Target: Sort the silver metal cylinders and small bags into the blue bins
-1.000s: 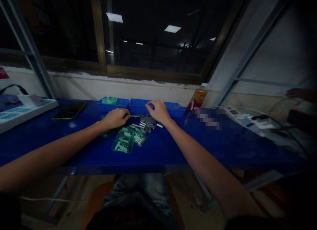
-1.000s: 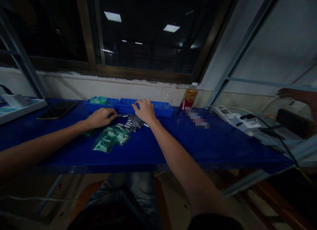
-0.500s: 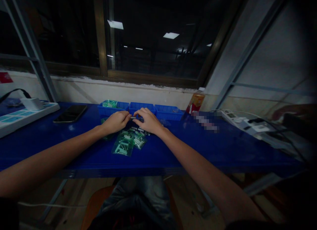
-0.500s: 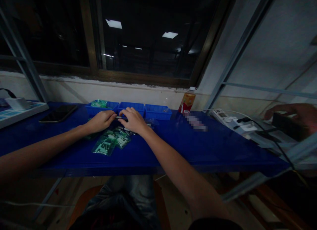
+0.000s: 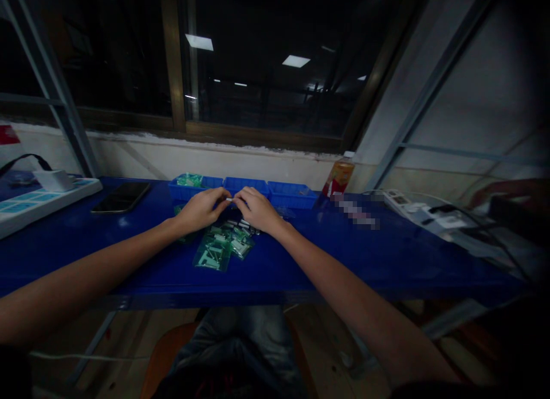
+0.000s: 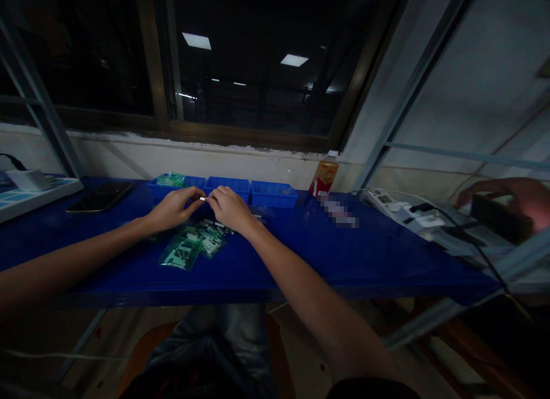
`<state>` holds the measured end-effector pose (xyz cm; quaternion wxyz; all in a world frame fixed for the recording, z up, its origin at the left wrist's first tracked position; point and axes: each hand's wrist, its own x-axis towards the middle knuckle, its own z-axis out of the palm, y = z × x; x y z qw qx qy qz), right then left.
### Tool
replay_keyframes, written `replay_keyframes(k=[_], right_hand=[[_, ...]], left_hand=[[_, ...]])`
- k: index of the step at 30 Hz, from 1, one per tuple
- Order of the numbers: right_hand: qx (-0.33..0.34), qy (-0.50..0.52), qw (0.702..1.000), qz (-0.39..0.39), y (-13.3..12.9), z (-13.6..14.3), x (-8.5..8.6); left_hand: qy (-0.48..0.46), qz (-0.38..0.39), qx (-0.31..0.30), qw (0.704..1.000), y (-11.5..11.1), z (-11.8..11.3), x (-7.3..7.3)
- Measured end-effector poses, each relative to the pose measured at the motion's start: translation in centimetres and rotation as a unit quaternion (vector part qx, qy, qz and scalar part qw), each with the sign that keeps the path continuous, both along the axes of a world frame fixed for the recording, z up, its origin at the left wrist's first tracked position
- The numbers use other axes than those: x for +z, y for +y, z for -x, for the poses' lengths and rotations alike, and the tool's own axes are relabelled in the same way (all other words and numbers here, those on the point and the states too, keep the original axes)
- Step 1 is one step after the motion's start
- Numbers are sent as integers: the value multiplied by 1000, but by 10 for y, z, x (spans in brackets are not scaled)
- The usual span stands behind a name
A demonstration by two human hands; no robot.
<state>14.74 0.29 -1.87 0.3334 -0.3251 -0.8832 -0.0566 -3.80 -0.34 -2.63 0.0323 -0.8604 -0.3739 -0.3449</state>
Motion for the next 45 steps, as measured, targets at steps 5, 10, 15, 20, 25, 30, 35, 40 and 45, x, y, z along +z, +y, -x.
replay_keyframes(k=[5,10,15,20,25,30,35,40,45], right_hand=[[8,29,999,15,-4,0,0],[17,22,1000,8,-4,-1,1],[17,29,999,3,-2,0,0],[10,27,1000,-3,-2,2,0],[9,30,999,10,-5,2,2],[16,51,998,25,-8,1,1],[17,51,998,11,-7,1,2],[14,58,998,6,-9,1,4],[11,55,998,10,-10,1,4]], left_hand=[[0,-7,24,1000,-1,-1,2],[19,-1,36,999,-3,-1,3],[-5,14,23,1000,-4,-1,3],[-22,5,-8,1000,-5,-2,3],[-22,-13,6,1000,-3,-1,1],[-23,-13,14,1000,-3,-1,2],[-6,-17,25,1000,-6,-2,5],[-4,-17,24,1000,-9,-3,7],[-18,4,16,1000,-8,-2,5]])
